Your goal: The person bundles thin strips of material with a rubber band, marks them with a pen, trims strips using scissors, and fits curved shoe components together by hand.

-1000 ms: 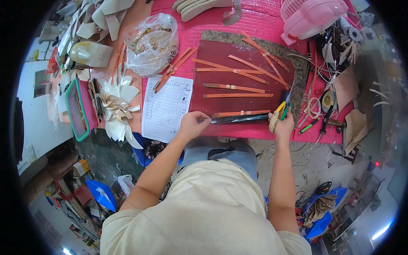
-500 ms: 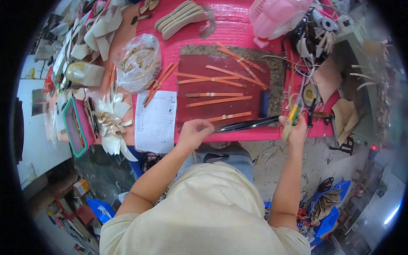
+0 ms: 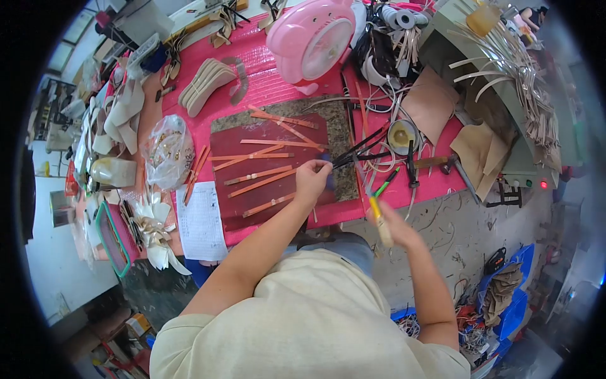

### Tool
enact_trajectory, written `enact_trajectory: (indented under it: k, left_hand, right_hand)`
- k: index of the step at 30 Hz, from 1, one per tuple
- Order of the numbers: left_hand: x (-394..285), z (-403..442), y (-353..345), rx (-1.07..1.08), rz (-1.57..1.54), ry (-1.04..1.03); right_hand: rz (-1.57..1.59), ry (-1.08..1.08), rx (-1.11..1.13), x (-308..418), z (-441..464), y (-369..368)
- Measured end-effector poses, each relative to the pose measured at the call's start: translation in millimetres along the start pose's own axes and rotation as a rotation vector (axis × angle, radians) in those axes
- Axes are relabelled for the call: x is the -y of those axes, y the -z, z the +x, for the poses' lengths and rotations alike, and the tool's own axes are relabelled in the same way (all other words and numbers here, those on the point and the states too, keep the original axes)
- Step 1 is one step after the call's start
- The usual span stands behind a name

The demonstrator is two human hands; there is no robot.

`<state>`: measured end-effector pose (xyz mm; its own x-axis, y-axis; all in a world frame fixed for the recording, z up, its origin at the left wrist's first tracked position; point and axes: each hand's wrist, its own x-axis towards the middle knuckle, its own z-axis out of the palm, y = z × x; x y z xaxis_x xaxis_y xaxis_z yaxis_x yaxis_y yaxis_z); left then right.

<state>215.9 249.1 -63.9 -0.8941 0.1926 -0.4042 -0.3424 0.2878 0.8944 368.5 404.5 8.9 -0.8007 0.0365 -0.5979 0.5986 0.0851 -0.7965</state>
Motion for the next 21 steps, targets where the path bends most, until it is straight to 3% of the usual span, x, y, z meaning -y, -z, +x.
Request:
enact_trajectory:
  k: [2, 5, 15, 21]
  left_hand:
    - [-2, 1, 2, 0.017, -0.012, 0.033]
    - [-1, -1, 4, 0.005, -0.136, 0.063]
    - [-18, -15, 5, 0.053, -0.113, 0.097]
    - [-15, -16, 5, 0.055, -0.101, 0.119]
  right_hand:
    - [0.089, -0.279, 0.205, -10, 1, -10]
    - [0.239, -0.358, 0.284, -9, 13, -15]
    - [0.076, -0.197, 0.405, 24, 38, -4]
    - [0.037, -0.206, 0.291, 19, 43, -11]
